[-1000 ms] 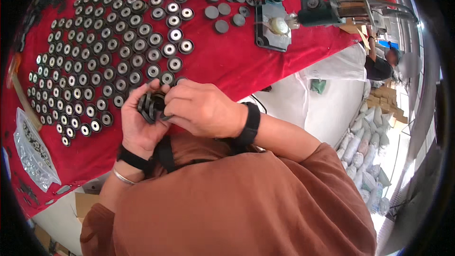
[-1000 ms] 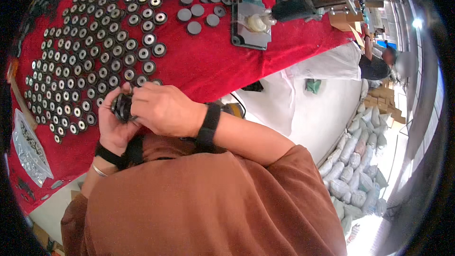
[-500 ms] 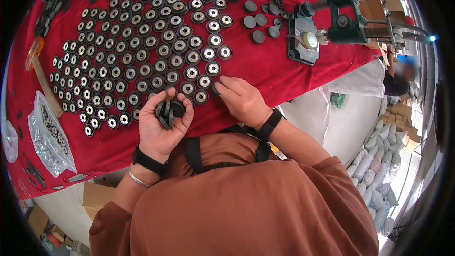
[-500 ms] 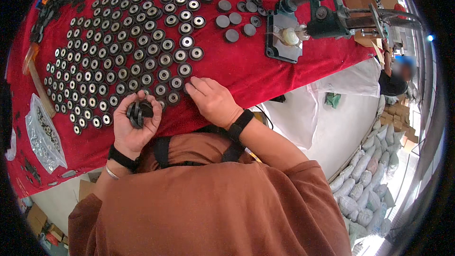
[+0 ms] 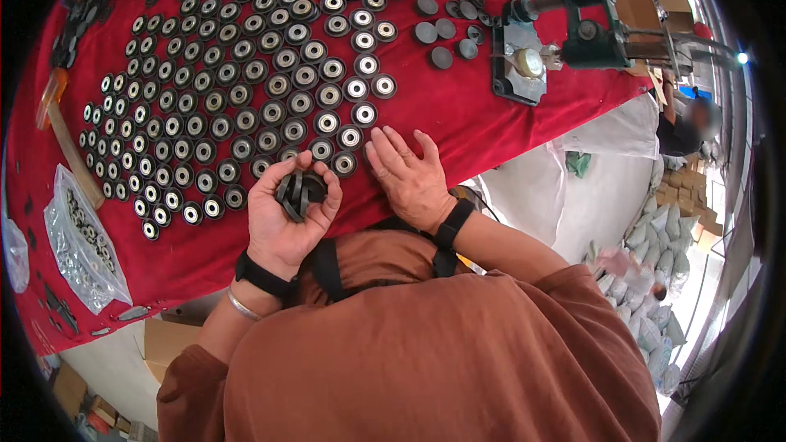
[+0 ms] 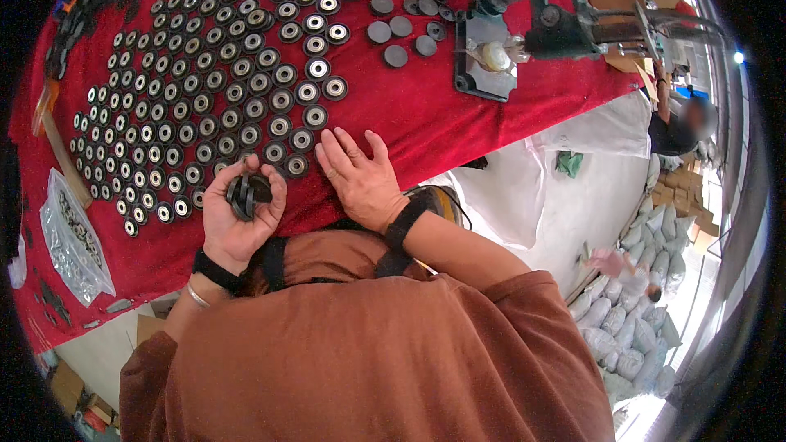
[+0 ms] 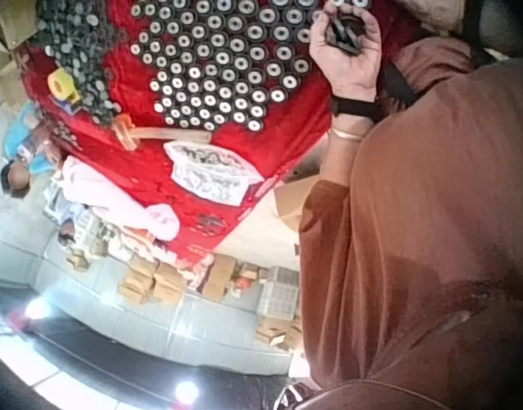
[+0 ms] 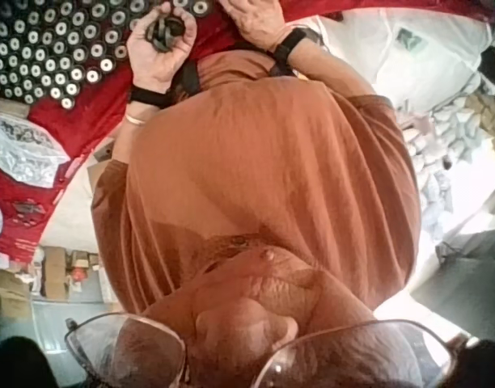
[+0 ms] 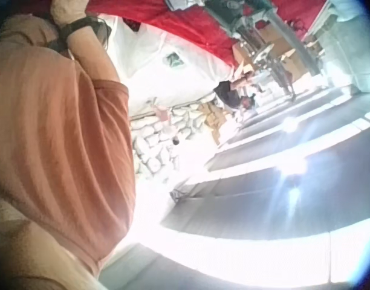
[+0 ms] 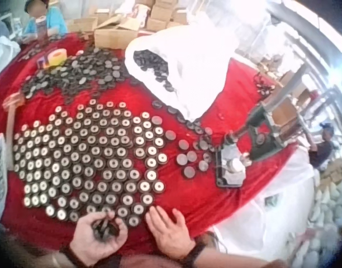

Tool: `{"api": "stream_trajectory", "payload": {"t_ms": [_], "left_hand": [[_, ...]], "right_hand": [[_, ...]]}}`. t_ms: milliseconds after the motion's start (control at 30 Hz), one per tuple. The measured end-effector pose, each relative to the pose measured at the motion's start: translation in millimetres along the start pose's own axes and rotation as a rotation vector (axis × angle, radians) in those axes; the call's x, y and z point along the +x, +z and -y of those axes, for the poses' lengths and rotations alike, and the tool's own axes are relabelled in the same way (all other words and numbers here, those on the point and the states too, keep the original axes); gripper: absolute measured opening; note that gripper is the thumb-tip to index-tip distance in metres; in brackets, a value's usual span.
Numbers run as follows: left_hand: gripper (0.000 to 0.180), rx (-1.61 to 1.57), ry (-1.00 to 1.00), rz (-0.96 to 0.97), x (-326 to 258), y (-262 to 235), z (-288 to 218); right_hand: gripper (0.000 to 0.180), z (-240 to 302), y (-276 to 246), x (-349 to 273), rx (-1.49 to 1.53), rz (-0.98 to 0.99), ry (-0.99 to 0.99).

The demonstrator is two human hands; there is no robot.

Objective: Assembling small metal discs into black plastic housings at a workshop table.

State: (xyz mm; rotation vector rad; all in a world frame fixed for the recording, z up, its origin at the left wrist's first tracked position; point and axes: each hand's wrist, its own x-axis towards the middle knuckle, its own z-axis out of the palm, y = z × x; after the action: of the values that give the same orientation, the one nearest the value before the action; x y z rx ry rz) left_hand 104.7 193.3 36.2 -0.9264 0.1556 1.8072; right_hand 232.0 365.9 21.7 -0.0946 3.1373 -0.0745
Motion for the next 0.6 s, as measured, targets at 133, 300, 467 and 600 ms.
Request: {"api": "stream_trajectory", "payload": {"t_ms": [133, 300, 467, 600], "left_hand": [[0.018, 0.039, -0.035, 0.028, 4.8, 5.7, 5.8], [0.016, 0.061, -0.062, 0.078, 15.6, 12.0, 11.5], [0.016, 0.052, -0.036, 0.047, 10.3, 12.9, 11.2], [0.015, 0.044, 0.023, 0.022, 6.3, 7.5, 8.6]], "right_hand": [[0.052, 10.2, 3.9, -6.3, 0.009, -0.051, 0.083], [0.051, 6.9, -0.7, -3.3, 0.027, -0.008, 0.081], [0.050, 8.3, 4.8, -4.7, 0.065, -0.070, 0.087], [0.051, 4.2, 3.8, -6.4, 0.070, 0.003, 0.058]]}}
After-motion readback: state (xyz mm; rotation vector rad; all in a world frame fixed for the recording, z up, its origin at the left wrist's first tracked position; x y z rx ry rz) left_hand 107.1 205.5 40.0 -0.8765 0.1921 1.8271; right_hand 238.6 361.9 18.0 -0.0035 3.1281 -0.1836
